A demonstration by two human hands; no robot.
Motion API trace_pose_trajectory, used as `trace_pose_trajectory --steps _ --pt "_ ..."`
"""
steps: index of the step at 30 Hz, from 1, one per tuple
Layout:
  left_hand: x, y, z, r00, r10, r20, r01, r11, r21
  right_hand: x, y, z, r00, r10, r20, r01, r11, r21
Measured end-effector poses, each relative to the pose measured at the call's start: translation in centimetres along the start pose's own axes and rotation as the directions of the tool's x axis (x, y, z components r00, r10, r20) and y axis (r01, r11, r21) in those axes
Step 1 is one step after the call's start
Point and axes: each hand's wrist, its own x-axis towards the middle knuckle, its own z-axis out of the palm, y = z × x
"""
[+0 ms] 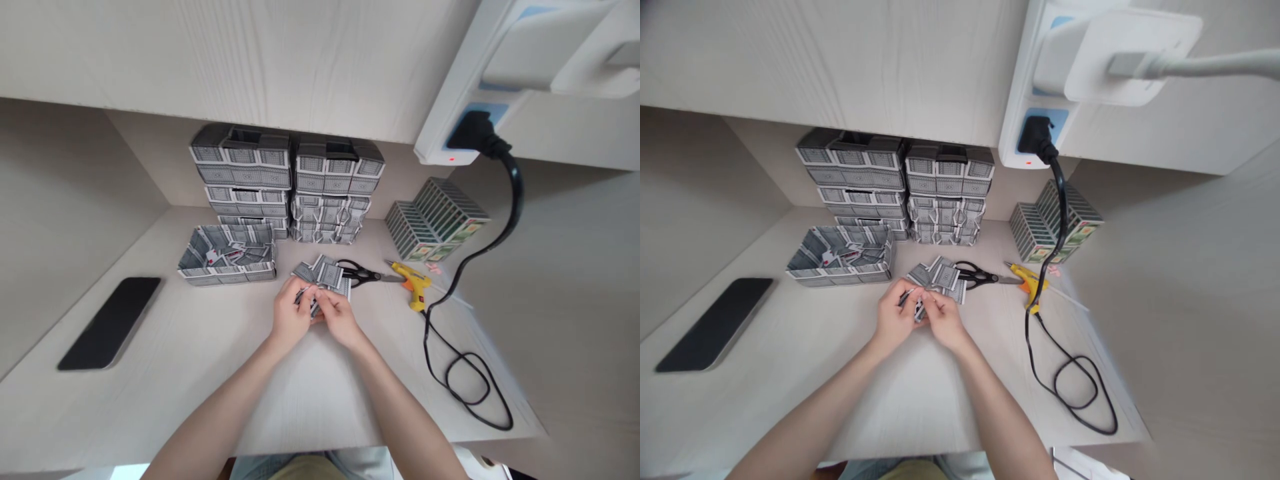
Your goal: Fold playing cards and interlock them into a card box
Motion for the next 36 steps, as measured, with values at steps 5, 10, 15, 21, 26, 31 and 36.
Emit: trace_pose_trajectory --steps 5,10,15,21,26,31,36 --pt "-0.09 0.59 -0.22 0.996 0.086 -0.008 -0.085 0.996 0.035 -0.1 0.3 0.01 0.999 -0.043 -0.016 0.042 0.997 -0.06" --pt "-0.29 0.61 -0.15 0.998 0.062 -0.025 -0.06 0.994 0.095 0.03 0.56 -0.17 0.997 -0.076 -0.014 0.073 0.987 -0.145" --pt "-0.07 0.17 0.08 0.992 -0.127 -0.019 0.128 0.992 0.005 0.26 0.51 -0.33 0.988 -0.151 -0.015 0.141 0.95 -0.278" --pt "0.21 0.42 0.22 0.915 -0.383 0.127 0.403 0.858 -0.317 0.23 0.35 -0.5 0.981 -0.192 0.013 0.185 0.924 -0.335" --pt "0.26 0.77 0.11 0.908 -0.393 0.145 0.418 0.82 -0.392 0.2 0.26 -0.5 0.978 -0.206 0.039 0.207 0.919 -0.337" --pt "-0.08 0.52 0.33 0.951 -0.304 0.052 0.306 0.911 -0.277 0.2 0.3 -0.58 0.974 -0.218 0.062 0.226 0.913 -0.338" --pt "-0.45 0.33 0.37 0.995 -0.045 -0.09 0.051 0.996 0.068 -0.11 0.23 -0.29 0.965 -0.263 0.0 0.242 0.887 -0.393"
